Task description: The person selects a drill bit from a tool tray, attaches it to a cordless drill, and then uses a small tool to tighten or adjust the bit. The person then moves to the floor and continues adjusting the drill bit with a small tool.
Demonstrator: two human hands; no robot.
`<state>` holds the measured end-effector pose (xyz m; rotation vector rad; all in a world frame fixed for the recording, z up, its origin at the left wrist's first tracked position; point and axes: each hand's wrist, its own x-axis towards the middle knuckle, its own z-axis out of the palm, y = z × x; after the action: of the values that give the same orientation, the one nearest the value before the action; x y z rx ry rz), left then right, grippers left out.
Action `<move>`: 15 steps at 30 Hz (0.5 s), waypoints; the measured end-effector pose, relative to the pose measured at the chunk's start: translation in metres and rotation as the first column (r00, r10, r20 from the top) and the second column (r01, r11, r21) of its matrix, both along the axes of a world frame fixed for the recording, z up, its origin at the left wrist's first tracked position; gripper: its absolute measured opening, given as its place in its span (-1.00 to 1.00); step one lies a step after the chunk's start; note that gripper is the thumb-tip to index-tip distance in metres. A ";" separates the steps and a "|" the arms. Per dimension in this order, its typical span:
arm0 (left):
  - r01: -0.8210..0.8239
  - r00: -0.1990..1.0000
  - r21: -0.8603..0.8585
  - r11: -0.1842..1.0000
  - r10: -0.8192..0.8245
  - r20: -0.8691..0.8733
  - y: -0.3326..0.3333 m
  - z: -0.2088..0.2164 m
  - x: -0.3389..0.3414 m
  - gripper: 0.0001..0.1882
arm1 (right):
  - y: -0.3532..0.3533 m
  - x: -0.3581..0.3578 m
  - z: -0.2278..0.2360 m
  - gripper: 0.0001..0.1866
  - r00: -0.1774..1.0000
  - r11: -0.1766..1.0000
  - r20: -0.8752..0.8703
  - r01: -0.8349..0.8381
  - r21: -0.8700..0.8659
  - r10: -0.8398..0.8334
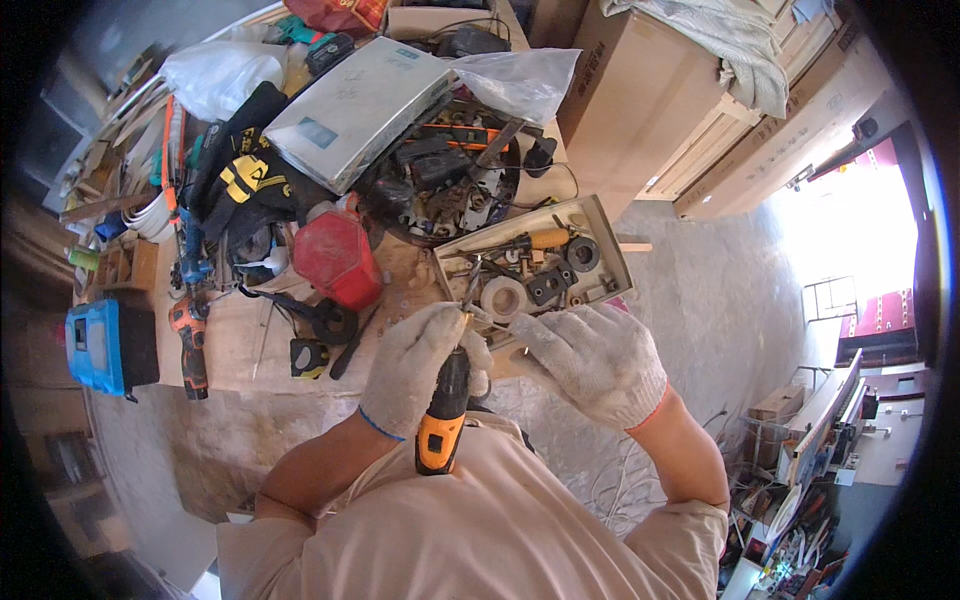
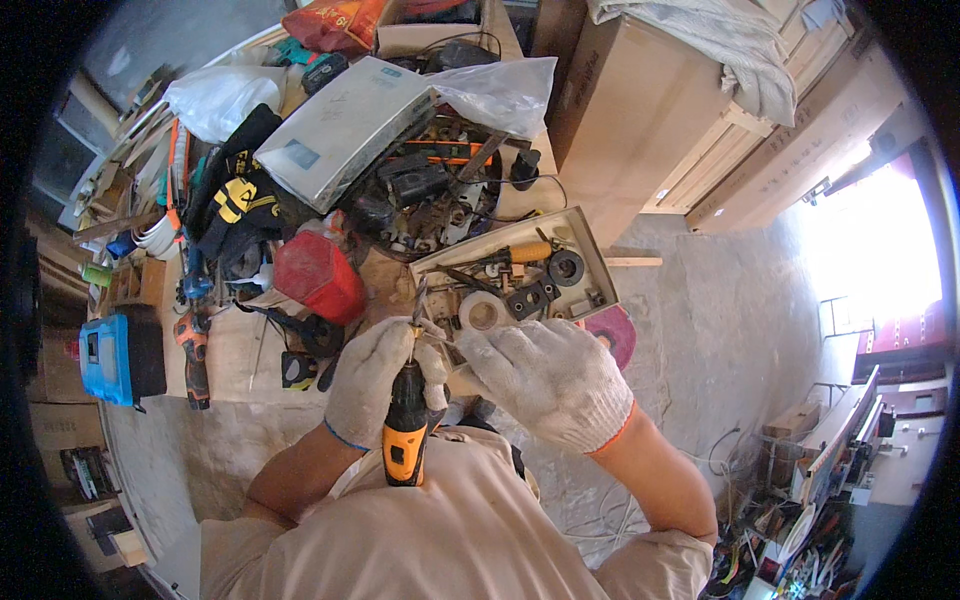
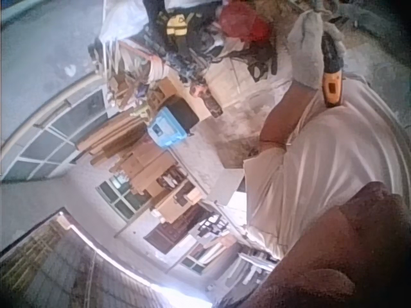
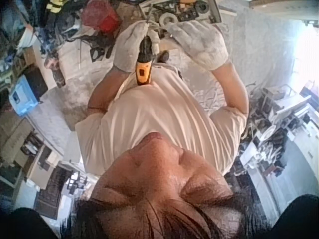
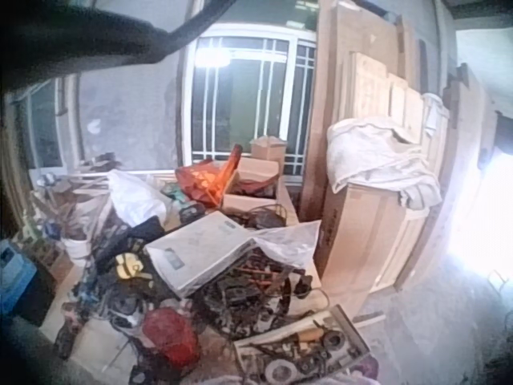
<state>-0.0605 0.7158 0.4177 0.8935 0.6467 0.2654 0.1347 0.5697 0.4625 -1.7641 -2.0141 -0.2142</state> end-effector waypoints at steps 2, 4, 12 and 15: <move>0.000 1.000 0.007 1.000 0.000 -0.004 0.000 0.000 0.001 -0.62 | -0.001 0.001 -0.001 -0.61 1.000 1.000 -0.017 -0.006 -0.014 0.005; 0.036 0.998 0.024 0.999 -0.037 0.047 0.001 -0.006 0.001 -0.63 | -0.003 0.002 -0.004 -0.65 0.989 0.999 -0.148 0.002 -0.052 -0.009; 0.008 1.000 0.051 0.999 -0.009 0.021 0.001 -0.008 0.003 -0.63 | 0.005 -0.008 -0.002 -0.75 -0.059 0.847 -0.847 -0.109 -0.520 -0.528; 0.020 0.999 0.036 0.999 -0.021 0.039 0.002 -0.004 0.004 -0.62 | 0.000 -0.007 -0.009 -0.70 0.840 0.978 -0.502 0.198 -0.065 -0.204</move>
<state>-0.0569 0.7177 0.4141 0.9266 0.5978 0.2760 0.1273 0.5699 0.4532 -1.8032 -1.4563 0.1861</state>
